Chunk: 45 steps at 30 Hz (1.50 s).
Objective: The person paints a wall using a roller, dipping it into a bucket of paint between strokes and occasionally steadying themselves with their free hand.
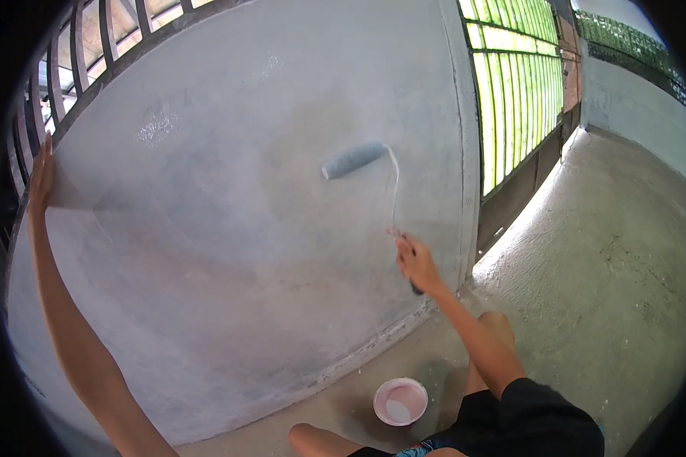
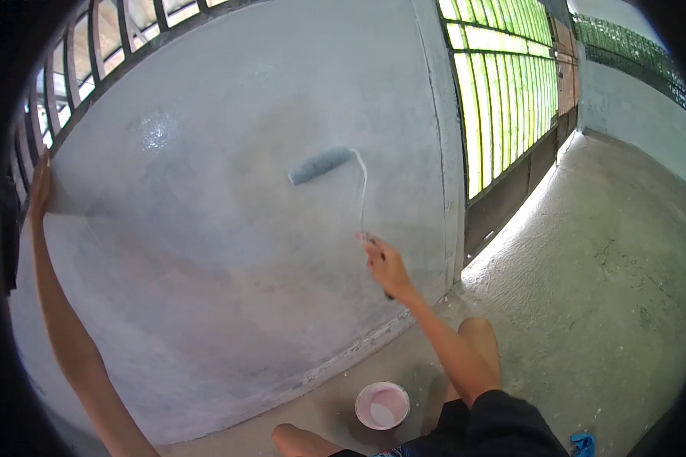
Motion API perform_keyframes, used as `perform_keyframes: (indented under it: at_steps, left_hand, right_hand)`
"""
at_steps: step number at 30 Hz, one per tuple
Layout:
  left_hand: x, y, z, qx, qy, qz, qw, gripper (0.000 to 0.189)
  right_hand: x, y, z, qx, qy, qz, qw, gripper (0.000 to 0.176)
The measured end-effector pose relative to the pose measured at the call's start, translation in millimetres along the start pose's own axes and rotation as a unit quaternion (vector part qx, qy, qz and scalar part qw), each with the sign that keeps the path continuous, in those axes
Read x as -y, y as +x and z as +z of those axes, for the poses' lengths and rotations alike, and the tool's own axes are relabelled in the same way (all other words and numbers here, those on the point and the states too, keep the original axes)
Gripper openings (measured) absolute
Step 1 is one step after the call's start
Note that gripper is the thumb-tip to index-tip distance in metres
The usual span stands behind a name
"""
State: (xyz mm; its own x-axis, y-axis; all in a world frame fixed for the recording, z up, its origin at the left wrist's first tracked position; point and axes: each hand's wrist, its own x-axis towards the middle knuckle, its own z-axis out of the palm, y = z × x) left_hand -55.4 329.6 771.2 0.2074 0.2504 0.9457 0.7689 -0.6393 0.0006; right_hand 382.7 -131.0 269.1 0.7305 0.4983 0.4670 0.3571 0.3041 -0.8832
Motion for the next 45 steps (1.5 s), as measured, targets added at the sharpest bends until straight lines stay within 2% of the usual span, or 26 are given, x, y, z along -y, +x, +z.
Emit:
perform_keyframes:
  at_steps: [2, 4, 6, 8, 10, 14, 16, 19, 21, 23, 24, 28, 30, 32, 34, 36, 38, 40, 41, 42, 43, 44, 45]
  left_hand:
    - [2.6, -4.1, 0.2, -0.01, 0.03, 0.011, 0.999, 0.075]
    - [18.9, 5.7, 4.8, -0.015, 0.065, 0.03, 0.997, 0.074]
    - [41.6, 14.3, 11.3, -0.022, 0.066, 0.1, 0.992, 0.069]
    - [48.8, 17.3, 12.3, -0.007, 0.034, 0.112, 0.993, 0.065]
    - [49.1, 16.7, 12.0, -0.024, 0.075, 0.114, 0.99, 0.068]
    - [29.1, 6.6, 5.7, -0.022, 0.063, 0.061, 0.996, 0.07]
    - [18.4, 3.4, 1.9, -0.013, 0.051, 0.037, 0.998, 0.072]
    - [14.6, 2.4, 3.0, -0.019, 0.061, 0.033, 0.997, 0.071]
    - [17.3, 1.3, 3.2, -0.025, 0.058, 0.032, 0.997, 0.071]
    - [16.2, -0.3, 7.8, -0.029, 0.053, 0.04, 0.997, 0.071]
    - [21.3, 4.4, 11.3, -0.03, 0.052, 0.047, 0.997, 0.071]
    - [41.3, 12.8, 9.9, -0.04, 0.058, 0.065, 0.995, 0.071]
    - [49.3, 13.0, 14.9, -0.041, 0.059, 0.072, 0.995, 0.071]
    - [54.1, 11.8, 17.0, -0.044, 0.059, 0.074, 0.995, 0.071]
    - [51.9, 13.5, 20.1, -0.054, 0.079, 0.019, 0.995, 0.07]
    - [47.4, 13.6, 18.5, -0.054, 0.059, 0.035, 0.996, 0.07]
    - [45.7, 15.0, 16.8, -0.054, 0.04, 0.052, 0.996, 0.071]
    - [49.1, 13.1, 19.8, -0.053, 0.096, 0.055, 0.992, 0.07]
    - [25.9, 2.8, 12.0, -0.054, 0.093, 0.053, 0.993, 0.07]
    - [9.2, -18.9, 1.1, -0.04, 0.09, 0.035, 0.995, 0.07]
    - [26.6, -8.6, 6.5, -0.024, 0.087, 0.02, 0.996, 0.07]
    - [42.8, 2.7, 8.9, -0.008, 0.086, 0.009, 0.996, 0.07]
    - [3.9, -21.4, -10.7, 0.006, 0.086, -0.003, 0.996, 0.071]
  right_hand:
    - [18.1, -9.9, 12.8, 0.024, 0.09, 0.05, 0.994, 0.042]
    - [52.4, 14.7, 21.5, 0.008, 0.076, 0.004, 0.997, 0.045]
    - [98.7, 50.6, 23.2, -0.003, 0.064, -0.039, 0.997, 0.049]
    - [136.9, 89.9, 18.7, -0.004, 0.068, -0.089, 0.994, 0.051]
    - [161.4, 116.9, 10.2, 0.007, 0.09, -0.098, 0.991, 0.051]
    - [146.8, 123.1, -19.1, 0.038, 0.063, -0.089, 0.993, 0.05]
    - [116.0, 100.8, -35.1, 0.031, -0.022, -0.088, 0.995, 0.048]
    - [53.1, 59.5, -43.2, 0.03, -0.016, -0.021, 0.999, 0.047]
    - [40.9, 35.9, -34.8, 0.023, -0.005, 0.005, 1.0, 0.048]
    - [41.8, 26.9, -14.2, 0.018, 0.097, 0.03, 0.995, 0.05]
    - [50.7, 31.3, -8.3, 0.014, 0.098, 0.031, 0.995, 0.05]
    - [118.4, 98.3, -3.7, -0.024, 0.072, -0.068, 0.995, 0.053]
    - [143.9, 131.9, -14.3, -0.012, 0.088, -0.11, 0.99, 0.052]
    - [151.0, 144.6, -30.7, 0.01, 0.076, -0.1, 0.992, 0.052]
    - [142.5, 142.4, -55.8, 0.027, 0.062, -0.093, 0.993, 0.051]
    - [104.9, 129.0, -79.5, 0.042, -0.032, -0.087, 0.995, 0.05]
    - [56.2, 103.7, -93.9, 0.049, -0.054, -0.076, 0.994, 0.05]
    - [29.4, 70.0, -90.0, 0.036, -0.024, -0.002, 0.999, 0.051]
    - [34.7, 62.7, -83.6, 0.036, -0.027, -0.004, 0.999, 0.051]
    - [50.5, 55.7, -68.8, 0.025, 0.037, 0.037, 0.998, 0.052]
    - [64.5, 50.8, -54.8, 0.014, 0.102, 0.079, 0.992, 0.053]
    - [77.6, 58.0, -45.4, -0.001, 0.097, 0.045, 0.994, 0.053]
    - [93.3, 76.3, -40.3, -0.016, 0.093, 0.009, 0.996, 0.054]
